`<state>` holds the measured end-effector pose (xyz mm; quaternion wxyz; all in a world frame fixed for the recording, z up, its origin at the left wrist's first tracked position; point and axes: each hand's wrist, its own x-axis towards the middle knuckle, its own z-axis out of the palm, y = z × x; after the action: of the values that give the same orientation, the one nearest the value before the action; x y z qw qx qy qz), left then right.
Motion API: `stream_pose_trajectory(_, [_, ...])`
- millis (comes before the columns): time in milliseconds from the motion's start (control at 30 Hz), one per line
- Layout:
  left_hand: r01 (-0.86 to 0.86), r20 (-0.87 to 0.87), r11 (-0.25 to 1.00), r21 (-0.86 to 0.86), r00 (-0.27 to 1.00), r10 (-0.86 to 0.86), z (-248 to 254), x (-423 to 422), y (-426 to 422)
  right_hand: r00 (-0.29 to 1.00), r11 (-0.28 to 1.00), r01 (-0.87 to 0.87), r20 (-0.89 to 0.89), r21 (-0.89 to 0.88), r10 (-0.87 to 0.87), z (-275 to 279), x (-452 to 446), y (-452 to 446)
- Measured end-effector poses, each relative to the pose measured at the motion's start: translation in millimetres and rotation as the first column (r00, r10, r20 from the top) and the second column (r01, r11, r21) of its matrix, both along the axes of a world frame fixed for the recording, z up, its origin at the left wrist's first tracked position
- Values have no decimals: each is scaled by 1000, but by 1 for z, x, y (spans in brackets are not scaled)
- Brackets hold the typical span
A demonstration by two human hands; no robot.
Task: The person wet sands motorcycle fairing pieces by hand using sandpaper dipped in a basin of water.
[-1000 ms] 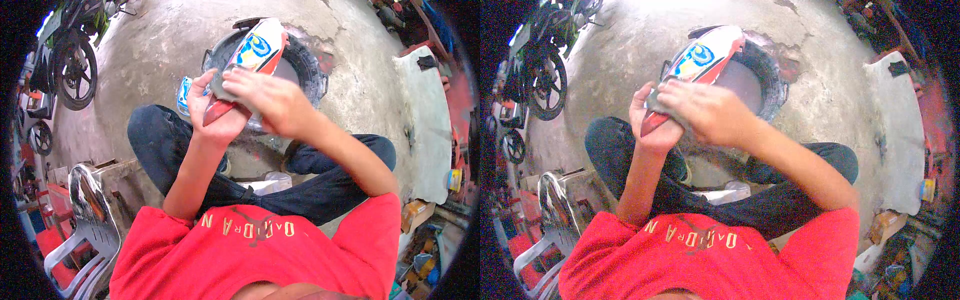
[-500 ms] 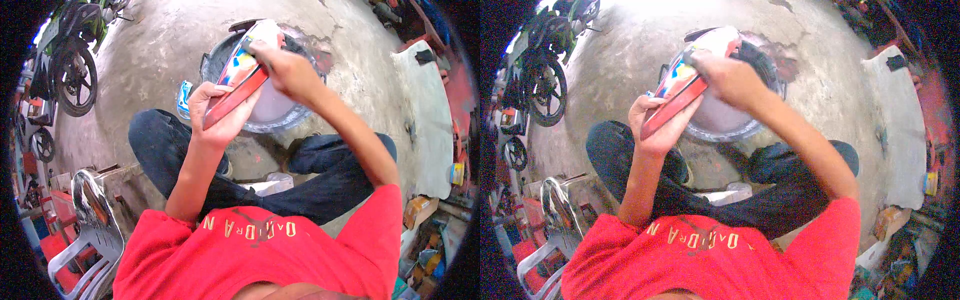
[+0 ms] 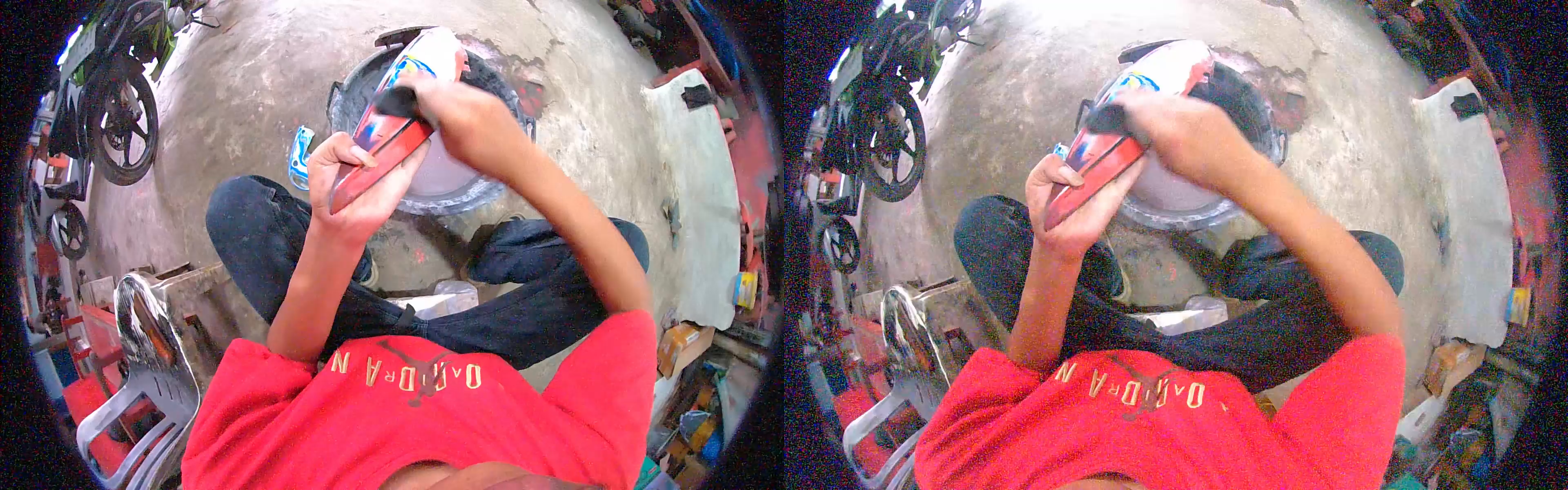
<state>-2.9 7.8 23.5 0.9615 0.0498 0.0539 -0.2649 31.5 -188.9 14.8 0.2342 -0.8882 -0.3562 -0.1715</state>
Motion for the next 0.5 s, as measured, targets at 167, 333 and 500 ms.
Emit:
stream_pose_trajectory(167, [-13,-31,1000,12,999,14,5,1,1,983,999,-8,184,33,2,8,-10,13])
stream_pose_trajectory(333, [11,1,1000,15,1000,-11,8,2,0,972,959,234,-74,161,-224,26,11,-13])
stream_pose_trajectory(500, [10,-17,998,60,1000,-9,12,-1,-1,911,816,413,-198,405,-362,36,19,-16])
